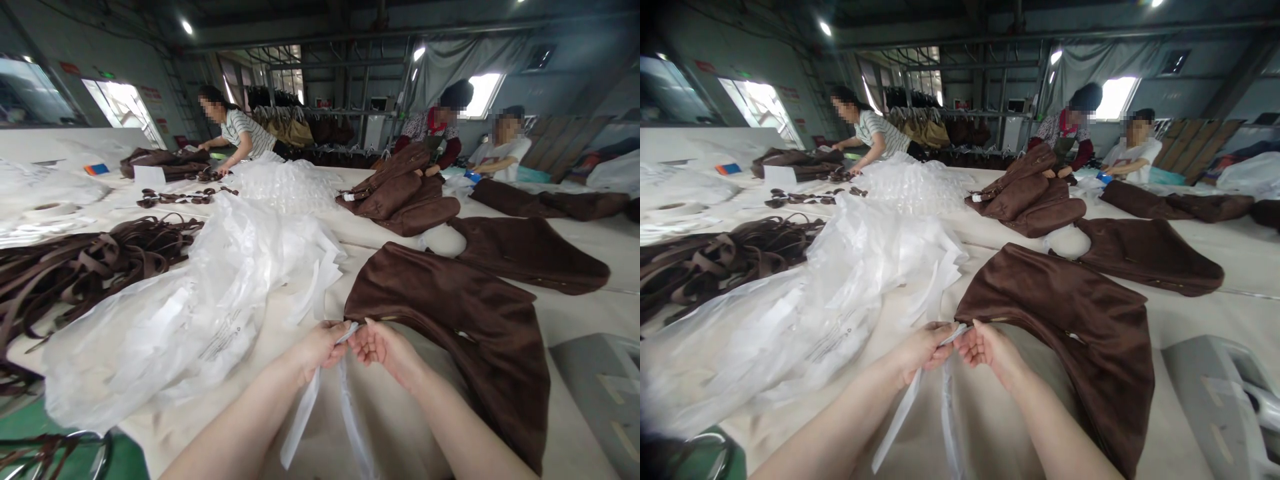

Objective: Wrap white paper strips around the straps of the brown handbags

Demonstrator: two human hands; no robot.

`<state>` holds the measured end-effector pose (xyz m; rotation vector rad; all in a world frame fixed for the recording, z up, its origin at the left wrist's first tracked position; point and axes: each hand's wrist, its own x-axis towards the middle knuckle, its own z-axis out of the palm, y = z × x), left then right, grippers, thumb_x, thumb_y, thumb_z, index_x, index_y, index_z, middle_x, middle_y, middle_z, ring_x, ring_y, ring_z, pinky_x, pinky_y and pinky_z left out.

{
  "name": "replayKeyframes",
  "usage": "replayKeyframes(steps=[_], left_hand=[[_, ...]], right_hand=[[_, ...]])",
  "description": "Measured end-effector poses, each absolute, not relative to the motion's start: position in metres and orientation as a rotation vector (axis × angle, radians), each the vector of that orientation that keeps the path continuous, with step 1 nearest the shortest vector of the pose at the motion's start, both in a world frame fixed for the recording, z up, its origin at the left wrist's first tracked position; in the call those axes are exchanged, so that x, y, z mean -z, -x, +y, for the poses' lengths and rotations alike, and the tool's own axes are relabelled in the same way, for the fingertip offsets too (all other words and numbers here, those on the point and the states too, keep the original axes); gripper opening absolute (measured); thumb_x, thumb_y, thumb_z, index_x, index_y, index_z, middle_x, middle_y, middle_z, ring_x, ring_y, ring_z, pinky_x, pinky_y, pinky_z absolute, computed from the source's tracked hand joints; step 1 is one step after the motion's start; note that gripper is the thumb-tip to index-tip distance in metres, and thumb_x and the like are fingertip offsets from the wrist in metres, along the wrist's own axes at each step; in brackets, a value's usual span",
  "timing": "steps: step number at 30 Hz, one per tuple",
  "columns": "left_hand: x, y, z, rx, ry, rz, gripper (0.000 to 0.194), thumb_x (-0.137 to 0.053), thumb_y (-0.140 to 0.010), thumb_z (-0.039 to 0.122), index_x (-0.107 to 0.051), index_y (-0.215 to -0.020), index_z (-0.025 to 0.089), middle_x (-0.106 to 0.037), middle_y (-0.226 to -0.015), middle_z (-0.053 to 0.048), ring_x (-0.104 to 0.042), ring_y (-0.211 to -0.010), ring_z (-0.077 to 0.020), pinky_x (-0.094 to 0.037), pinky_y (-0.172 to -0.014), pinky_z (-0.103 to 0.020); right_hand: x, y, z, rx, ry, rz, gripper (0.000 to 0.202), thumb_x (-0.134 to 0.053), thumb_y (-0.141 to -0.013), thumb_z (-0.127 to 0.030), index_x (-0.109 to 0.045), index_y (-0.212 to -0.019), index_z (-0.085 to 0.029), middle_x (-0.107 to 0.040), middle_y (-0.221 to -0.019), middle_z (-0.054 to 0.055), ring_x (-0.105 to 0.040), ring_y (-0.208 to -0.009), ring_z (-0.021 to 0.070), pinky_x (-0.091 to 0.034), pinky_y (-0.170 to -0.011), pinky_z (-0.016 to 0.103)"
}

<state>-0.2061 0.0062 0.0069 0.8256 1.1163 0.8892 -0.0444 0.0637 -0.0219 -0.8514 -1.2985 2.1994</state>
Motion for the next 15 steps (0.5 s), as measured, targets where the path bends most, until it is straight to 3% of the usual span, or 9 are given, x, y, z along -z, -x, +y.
replayKeyframes(steps=[7,15], left_hand=[[-0.003,0.205,0.008,-0.862,-0.844,1.192,0.046,-0.052,-0.076,0.063,-0.049,-0.071,0.017,-0.026,-0.039,0.011,-0.014,-0.033,-0.0032,-0.009,-0.035,-0.020],[0.005,0.210,0.010,-0.725,-0.507,0.988,0.034,-0.049,-0.086,0.047,-0.050,-0.072,0.015,-0.026,-0.039,0.011,-0.012,-0.030,-0.0025,-0.009,-0.031,-0.016]], right_hand=[[0.020,0.033,0.064,-2.127,0.884,-1.385,0.028,-0.071,-0.070,-0.041,-0.066,-0.074,-0.013,-0.060,-0.063,0.000,-0.051,-0.048,0.0069,-0.033,-0.046,0.020],[0.024,0.036,0.063,-2.079,0.984,-1.567,0.033,-0.073,-0.066,-0.045,-0.063,-0.074,-0.014,-0.061,-0.066,0.000,-0.052,-0.055,0.0088,-0.039,-0.051,0.022]])
